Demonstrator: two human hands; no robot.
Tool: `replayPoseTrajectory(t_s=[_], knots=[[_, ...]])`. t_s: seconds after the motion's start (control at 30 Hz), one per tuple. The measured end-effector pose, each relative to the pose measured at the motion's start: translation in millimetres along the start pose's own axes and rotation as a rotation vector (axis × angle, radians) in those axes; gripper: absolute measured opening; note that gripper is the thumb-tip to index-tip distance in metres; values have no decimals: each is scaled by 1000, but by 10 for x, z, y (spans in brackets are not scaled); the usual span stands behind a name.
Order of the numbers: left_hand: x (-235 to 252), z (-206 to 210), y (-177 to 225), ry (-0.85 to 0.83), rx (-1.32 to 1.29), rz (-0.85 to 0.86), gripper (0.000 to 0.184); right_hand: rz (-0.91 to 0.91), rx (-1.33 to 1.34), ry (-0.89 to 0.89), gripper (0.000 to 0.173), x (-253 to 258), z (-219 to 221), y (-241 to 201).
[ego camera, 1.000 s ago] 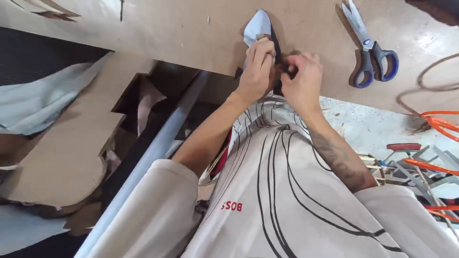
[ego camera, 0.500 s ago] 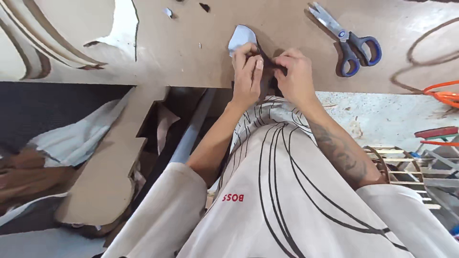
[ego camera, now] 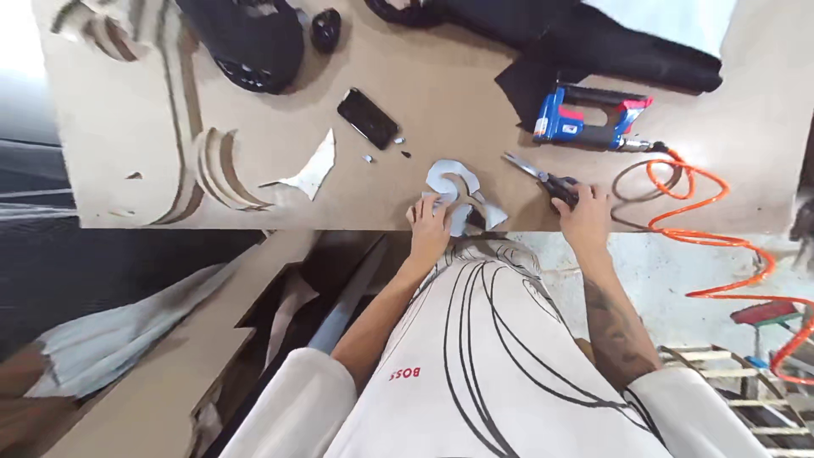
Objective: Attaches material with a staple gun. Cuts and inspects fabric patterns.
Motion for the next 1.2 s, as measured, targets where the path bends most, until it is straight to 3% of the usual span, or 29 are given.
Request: replayPoseTrajectory(t_s=[0.13,0.23,0.33,0.4,0.43,0.5,0.53,0.6,0.67,0.77,0.83,0.9,1.0,1.07,1.13,1.2], knots=[[277,-215,-112,115,22,-112,36,-66,-5,-37,41,-1,3,65],[341,-467,99,143,-131,-65,35,-67,29,-109,39,-7,11,37],[293,-613,504,-169,-460,-64,34,19,541,-268,23,-191,12,55],[225,-569,756,-380,-741,-151,42,45,988,-428,29,-430,-14,13],[205,-533,876,-430,-895,-209,48,19,1084,-439,28,-541,-40,-42],[196,-533,1108,-419,-1211,-275,52,-92,1005,-347,19,-752,-86,-174],[222,-594,1223,-371,-1326,-260,49,-138,886,-270,25,-840,-110,-243],[242,-752,1428,-265,-1467,-173,38,-190,668,-142,55,-999,-186,-350],[170,-884,1571,-198,-1515,-120,37,-239,569,-53,68,-1127,-284,-408],[76,-994,1761,-184,-1597,-80,45,-317,589,31,57,-1165,-485,-387],[19,-1008,1813,-146,-1576,-114,43,-337,578,-10,48,-1204,-518,-301],[0,-1005,1832,-62,-1529,-237,29,-392,522,-46,39,-1252,-479,-232],[-44,-924,1873,23,-1552,-279,19,-431,493,-120,32,-1291,-470,-117],[-84,-855,1916,43,-1595,-227,19,-428,480,-139,38,-1293,-463,-25],[-154,-832,2009,-13,-1595,-132,26,-390,443,-129,52,-1320,-464,73],[-223,-855,2118,-75,-1593,-60,28,-352,416,-95,57,-1401,-527,158]])
Point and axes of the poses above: each hand's wrist, its own x-axis towards the middle knuckle, its own z-axis out of the palm, y = z × x, the point moved 4 cm from there along x, towards the middle knuckle, and after that the axes turned 3 degrees about y, right-handed, at the moved point
